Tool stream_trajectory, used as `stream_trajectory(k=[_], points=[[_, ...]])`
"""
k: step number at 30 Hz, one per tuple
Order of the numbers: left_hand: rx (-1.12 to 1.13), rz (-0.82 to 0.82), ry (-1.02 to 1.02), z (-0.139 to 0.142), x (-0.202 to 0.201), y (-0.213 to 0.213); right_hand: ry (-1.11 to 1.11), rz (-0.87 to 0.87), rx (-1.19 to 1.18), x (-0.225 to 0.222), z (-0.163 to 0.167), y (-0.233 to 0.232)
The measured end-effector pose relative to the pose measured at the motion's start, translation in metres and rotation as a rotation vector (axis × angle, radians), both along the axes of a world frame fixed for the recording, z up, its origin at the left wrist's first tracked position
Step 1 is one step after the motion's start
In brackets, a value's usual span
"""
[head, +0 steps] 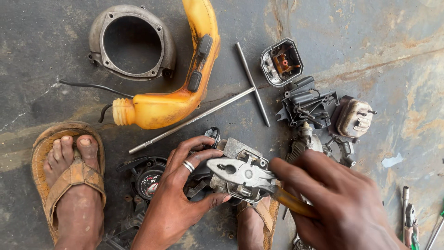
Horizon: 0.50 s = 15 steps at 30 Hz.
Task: The person crouches on a concrete floor and disassembles a chainsaw engine, using pliers to remove parts from the crankcase and pulling the starter and clutch assembly off by hand, with other engine components laid out around them.
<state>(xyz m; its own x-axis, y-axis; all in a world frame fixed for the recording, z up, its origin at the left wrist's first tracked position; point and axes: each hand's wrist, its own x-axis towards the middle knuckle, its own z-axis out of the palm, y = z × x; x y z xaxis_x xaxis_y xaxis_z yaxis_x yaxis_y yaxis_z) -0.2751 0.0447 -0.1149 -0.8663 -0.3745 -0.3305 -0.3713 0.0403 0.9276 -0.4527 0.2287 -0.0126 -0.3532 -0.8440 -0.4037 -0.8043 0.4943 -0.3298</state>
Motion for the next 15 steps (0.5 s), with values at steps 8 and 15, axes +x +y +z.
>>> stream_trajectory(k=[8,15], points=[[-0.003,-0.02,0.013,0.0,-0.003,0.0,0.021,0.016,0.046,0.003,-0.008,0.019],[0.029,-0.021,0.006,-0.001,-0.003,-0.001,0.046,-0.109,0.041,0.002,0.007,-0.001]])
